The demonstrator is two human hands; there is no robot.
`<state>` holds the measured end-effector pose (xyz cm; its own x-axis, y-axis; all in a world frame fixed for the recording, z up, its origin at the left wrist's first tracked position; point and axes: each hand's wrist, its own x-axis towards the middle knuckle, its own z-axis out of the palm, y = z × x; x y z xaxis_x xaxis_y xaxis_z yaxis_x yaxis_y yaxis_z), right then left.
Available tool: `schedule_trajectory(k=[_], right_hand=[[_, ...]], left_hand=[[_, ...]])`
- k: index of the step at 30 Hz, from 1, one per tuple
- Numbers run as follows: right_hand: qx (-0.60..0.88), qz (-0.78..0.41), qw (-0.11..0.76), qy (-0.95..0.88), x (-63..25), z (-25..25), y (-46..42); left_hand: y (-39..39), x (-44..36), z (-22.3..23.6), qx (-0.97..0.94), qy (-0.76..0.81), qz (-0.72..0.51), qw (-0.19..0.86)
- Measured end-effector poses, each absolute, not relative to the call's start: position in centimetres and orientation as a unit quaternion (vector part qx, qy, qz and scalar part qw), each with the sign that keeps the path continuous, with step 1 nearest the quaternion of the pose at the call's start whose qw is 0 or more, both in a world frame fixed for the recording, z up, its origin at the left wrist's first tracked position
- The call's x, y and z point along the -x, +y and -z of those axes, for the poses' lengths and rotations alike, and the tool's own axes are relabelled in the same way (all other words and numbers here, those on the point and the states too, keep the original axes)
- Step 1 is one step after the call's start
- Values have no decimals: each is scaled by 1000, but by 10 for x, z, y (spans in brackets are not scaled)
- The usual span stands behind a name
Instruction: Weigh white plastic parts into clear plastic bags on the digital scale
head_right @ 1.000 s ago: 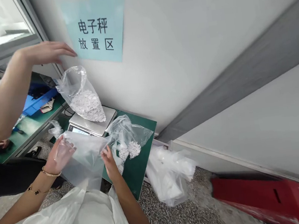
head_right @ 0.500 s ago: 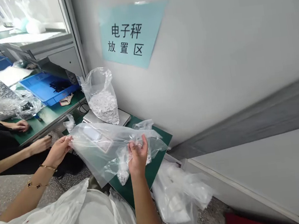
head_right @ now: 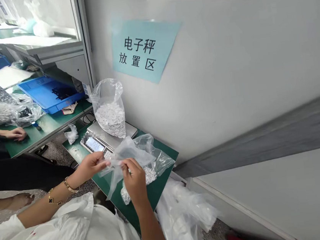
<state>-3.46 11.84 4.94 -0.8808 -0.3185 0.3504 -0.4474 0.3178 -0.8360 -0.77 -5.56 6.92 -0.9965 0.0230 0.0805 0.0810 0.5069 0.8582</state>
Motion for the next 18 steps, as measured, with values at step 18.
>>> schedule_trajectory(k=[18], right_hand=[[-222,-353,103,-903,63,-105,125]], left_hand=[[-127,38,-54,-197,-610,765,69]])
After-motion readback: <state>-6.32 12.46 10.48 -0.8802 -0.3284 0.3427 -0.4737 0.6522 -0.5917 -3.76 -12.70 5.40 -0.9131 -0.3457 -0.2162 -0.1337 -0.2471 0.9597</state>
